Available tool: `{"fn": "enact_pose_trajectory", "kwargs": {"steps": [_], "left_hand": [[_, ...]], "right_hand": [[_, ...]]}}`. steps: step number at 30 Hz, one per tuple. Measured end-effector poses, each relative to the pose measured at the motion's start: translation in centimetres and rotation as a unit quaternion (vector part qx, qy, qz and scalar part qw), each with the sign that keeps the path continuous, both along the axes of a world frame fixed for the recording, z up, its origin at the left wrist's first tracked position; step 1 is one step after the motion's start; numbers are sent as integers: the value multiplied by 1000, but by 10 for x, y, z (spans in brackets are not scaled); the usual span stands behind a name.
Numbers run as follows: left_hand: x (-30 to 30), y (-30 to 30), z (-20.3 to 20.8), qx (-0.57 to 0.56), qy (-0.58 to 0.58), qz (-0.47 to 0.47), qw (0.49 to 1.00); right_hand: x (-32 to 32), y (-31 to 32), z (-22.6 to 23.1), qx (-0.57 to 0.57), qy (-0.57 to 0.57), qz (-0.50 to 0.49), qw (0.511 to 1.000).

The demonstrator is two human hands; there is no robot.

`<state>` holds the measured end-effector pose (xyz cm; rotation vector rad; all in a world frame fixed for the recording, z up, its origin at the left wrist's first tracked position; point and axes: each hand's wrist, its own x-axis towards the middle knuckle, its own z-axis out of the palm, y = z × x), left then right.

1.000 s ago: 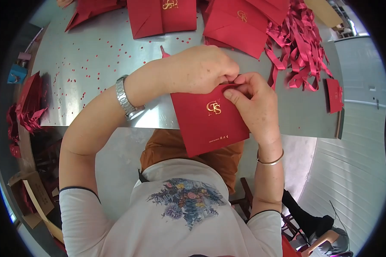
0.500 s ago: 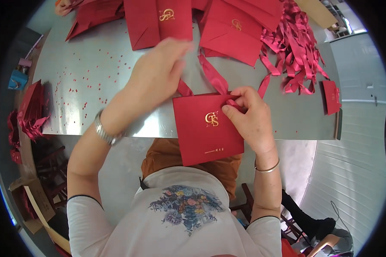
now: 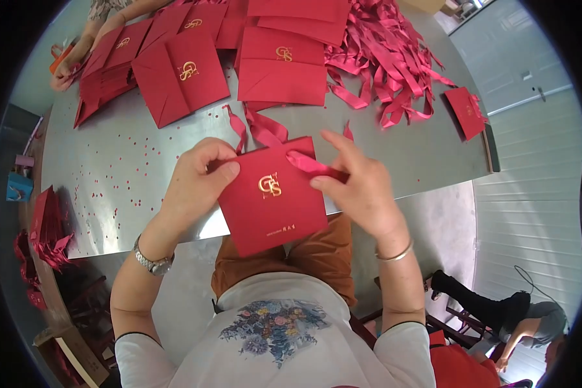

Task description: The person attaches ribbon handles to paper bags by hand, repeatedly threading ribbons through the slots of each bag.

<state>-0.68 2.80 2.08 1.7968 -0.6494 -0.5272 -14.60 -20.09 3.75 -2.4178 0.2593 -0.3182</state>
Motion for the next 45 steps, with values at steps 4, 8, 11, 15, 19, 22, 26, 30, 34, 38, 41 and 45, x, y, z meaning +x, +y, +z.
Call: {"fn": "enact_pose_trajectory", "kwargs": {"steps": [4, 8, 11, 15, 19, 22, 26, 30, 34, 38, 41, 45], "left_hand": [[14, -6, -10, 10, 18, 46, 999], [18, -12, -19, 39, 31, 65, 997], [18, -16, -17, 4, 32, 57, 998], [23, -15, -21, -8, 47, 72, 996], [20, -15, -16, 15, 85, 68, 994], [23, -14, -16, 17, 83, 55, 995], [23, -6, -15, 2, 104, 43, 994], [25, -13, -2, 33, 122, -14, 992], [25, -8, 11, 58, 142, -46, 987], [23, -8, 11, 73, 132, -38, 988], [21, -10, 14, 70, 143, -36, 987], [22, -16, 7, 51, 131, -54, 989]], "right_hand": [[-28, -41, -7, 130, 45, -1, 991], [-60, -63, -11, 305, 70, -53, 948], [-79, -75, -14, 388, 49, -26, 920], [-95, -81, -16, 419, 15, -39, 907], [-106, -82, -26, 490, -42, 13, 870], [-103, -81, -41, 550, -125, 101, 819], [-93, -65, -34, 691, -200, 203, 664], [-93, -49, -27, 612, -236, 151, 740], [-67, -20, -22, 517, -237, 150, 809], [-31, 12, -4, 266, -225, 121, 930], [0, 38, 8, 213, -149, 136, 956], [22, 62, -5, 294, 12, 58, 954]]}}
